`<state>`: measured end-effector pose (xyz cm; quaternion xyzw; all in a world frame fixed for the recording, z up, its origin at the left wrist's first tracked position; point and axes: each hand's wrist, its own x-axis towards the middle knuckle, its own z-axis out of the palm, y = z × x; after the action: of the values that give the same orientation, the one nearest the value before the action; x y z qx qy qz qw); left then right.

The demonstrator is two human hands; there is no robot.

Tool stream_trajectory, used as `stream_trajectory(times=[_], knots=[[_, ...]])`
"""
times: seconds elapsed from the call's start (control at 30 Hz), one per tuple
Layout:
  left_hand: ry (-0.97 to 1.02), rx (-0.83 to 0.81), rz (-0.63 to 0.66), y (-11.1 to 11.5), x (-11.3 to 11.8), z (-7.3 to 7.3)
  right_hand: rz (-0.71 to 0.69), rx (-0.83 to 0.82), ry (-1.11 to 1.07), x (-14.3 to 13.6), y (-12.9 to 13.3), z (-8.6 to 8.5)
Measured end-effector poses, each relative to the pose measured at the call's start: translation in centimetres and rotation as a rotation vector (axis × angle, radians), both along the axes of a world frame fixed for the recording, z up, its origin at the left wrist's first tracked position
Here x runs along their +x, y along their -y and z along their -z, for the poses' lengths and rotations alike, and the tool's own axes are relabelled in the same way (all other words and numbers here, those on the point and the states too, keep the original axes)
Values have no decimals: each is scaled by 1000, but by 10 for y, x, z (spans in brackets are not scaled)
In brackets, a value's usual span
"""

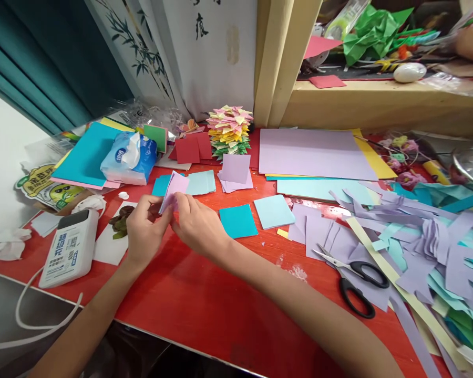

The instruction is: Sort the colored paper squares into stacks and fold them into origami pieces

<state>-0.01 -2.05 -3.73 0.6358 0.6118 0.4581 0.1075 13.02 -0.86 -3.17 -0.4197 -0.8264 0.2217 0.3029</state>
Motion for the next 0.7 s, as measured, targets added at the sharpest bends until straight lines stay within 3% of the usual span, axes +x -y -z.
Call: stream_trajectory(times=[0.1,0.27,0.43,0.57,0.7], knots=[[8,-61,56,4,3,-2,36,49,85,0,1,0],[-42,-70,270,4,5,-5,42,17,207,7,-5,-5],[-53,99,131,-4,-11,-13,-48,-144,154,20,-18,-18],[-4,-116,186,-7,-21,-16,-144,-199,198,26,-20,-33],[175,-357,200,-11,-19,-7,-119,-168,369,50,-27,-53]])
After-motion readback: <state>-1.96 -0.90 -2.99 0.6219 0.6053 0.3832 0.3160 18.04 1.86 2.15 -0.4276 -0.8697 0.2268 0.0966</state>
